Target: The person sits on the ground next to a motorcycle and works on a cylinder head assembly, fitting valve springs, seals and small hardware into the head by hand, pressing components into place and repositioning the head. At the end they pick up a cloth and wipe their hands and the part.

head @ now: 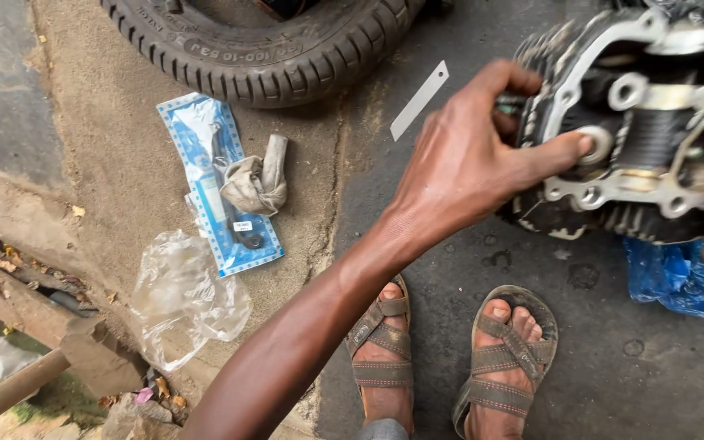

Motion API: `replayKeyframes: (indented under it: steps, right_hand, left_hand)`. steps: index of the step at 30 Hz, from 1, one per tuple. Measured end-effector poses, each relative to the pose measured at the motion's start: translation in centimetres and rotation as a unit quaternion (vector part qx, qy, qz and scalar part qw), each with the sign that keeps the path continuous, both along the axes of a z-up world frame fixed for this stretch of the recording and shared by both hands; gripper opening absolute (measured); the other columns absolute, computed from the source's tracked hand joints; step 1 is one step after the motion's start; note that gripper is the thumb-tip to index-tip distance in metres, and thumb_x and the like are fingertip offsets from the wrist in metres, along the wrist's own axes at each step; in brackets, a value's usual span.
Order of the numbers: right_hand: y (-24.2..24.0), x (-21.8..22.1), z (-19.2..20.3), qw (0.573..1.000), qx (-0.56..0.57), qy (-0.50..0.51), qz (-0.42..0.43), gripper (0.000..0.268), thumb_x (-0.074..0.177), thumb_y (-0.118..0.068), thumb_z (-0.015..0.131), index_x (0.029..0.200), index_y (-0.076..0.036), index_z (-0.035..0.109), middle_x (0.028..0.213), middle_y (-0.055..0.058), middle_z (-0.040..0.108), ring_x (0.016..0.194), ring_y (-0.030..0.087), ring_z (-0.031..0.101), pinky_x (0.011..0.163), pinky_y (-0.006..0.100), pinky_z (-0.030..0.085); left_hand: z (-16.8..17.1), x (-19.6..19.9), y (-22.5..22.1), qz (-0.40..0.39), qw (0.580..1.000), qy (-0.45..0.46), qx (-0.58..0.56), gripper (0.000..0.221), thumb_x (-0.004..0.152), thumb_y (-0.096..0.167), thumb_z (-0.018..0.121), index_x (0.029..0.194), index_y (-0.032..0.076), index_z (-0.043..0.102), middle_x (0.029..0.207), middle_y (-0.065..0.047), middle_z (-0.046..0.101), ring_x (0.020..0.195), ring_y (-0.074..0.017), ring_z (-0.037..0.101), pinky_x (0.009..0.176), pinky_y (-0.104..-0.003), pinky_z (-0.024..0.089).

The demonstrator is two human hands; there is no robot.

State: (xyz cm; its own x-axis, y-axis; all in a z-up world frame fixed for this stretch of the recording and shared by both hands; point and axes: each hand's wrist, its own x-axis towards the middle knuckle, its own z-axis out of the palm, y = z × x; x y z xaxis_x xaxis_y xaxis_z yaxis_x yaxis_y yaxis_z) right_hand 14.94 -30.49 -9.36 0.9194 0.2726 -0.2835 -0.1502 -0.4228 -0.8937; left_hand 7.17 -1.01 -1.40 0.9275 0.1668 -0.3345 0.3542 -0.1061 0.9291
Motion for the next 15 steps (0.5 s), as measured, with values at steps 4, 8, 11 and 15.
replayKeyframes:
  steps: [4,8,11,15]
  right_hand:
    - [2.3,-1.1,0.7,0.999,0.018,0.035,-0.006,0.038,0.122,-0.027,0.045,0.142,0.005,0.055,0.128,0.018,0.065,0.112,0.020,0.068,0.099,0.034,0.059]
    - [4.2,-1.1,1.7,0.998,0.066,-0.003,-0.023,0.037,0.115,-0.015,0.052,0.145,0.005,0.044,0.130,0.013,0.065,0.116,0.020,0.068,0.101,0.032,0.059]
    - [4.9,-1.3,2.3,0.999,0.010,-0.046,-0.015,0.039,0.110,-0.009,0.054,0.146,0.005,0.044,0.126,0.015,0.066,0.112,0.021,0.068,0.097,0.032,0.058]
    - [4.3,-1.8,2.7,0.993,-0.051,-0.100,0.044,0.038,0.116,-0.015,0.061,0.145,0.008,0.054,0.122,0.021,0.068,0.107,0.021,0.066,0.093,0.032,0.053]
  left_hand:
    - [-1.7,-0.9,-0.1,0.004,0.999,0.034,0.038,0.075,0.070,0.047,0.077,0.128,0.003,0.060,0.089,-0.018,0.075,0.065,-0.0215,0.078,0.052,-0.038,0.066]
    - [-2.6,-0.9,-0.2,0.009,0.996,0.085,0.008,0.077,0.068,0.046,0.078,0.129,0.004,0.059,0.095,-0.020,0.073,0.070,-0.0253,0.078,0.055,-0.041,0.068]
    - [-3.2,-1.1,0.1,0.015,0.992,0.125,-0.010,0.078,0.068,0.046,0.079,0.131,0.006,0.058,0.102,-0.022,0.071,0.077,-0.0285,0.078,0.058,-0.043,0.069]
    - [-4.6,-1.9,-0.1,0.024,0.993,0.118,-0.002,0.079,0.070,0.048,0.080,0.135,0.007,0.058,0.110,-0.024,0.071,0.089,-0.0311,0.077,0.066,-0.046,0.069]
